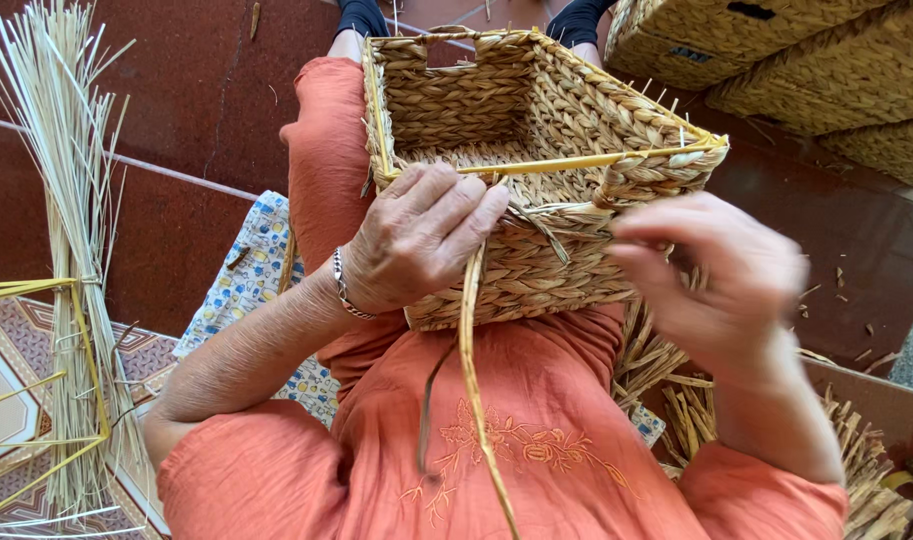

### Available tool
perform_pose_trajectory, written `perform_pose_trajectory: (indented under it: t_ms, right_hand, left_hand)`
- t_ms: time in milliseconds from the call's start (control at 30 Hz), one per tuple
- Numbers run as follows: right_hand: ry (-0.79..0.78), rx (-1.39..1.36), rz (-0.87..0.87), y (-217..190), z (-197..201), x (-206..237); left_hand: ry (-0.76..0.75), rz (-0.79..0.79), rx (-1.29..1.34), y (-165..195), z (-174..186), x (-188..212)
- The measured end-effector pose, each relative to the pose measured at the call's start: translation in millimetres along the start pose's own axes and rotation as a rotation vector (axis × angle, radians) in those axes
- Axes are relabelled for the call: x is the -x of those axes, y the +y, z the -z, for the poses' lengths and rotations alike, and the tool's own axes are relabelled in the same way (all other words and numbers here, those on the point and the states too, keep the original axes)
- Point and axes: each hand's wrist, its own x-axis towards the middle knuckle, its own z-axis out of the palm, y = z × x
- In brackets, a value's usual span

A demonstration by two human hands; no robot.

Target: The person weaves a rectangular basket using dried plant fibers, interlacing strands through vertical supports. They trim excess fibers with shears and attach a handle to the basket.

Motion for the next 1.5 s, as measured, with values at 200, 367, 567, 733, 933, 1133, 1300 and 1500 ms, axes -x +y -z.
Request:
perform_pose_trajectory:
  t_ms: [200, 367, 567, 733, 933, 1133, 1300, 1500]
  right_hand:
    - [0.002, 0.192, 0.178, 15, -70, -9]
    - [-0.007, 0.252, 0.244, 31, -68, -8]
    - [-0.034, 0.184, 0.180, 43, -57, -13]
    - [-0.025, 0.201, 0.218, 49, -55, -13]
    - [0.003, 0.233, 0.145, 47, -57, -17]
    - [0.070, 0.421, 0.121, 38, -63, -22]
    - [0.102, 0.514, 0.013, 38, -68, -18]
    - [0.164, 0.546, 0.009, 41, -73, -16]
  left_hand:
    - [0.079, 0.151, 0.145, 1, 0, 2]
    - [0.086, 0.114, 0.103, -2, -2, 2]
    - [0.127, 0.093, 0.109, -6, -8, 6]
    - [0.122, 0.057, 0.112, -9, -6, 9]
    - [0.067, 0.029, 0.133, -9, 6, -1]
    - [-0.053, 0.031, 0.327, -24, 37, -10]
    - [-0.151, 0.362, 0.572, -84, 28, -32]
    - [-0.725, 0.236, 0.865, -110, -58, -64]
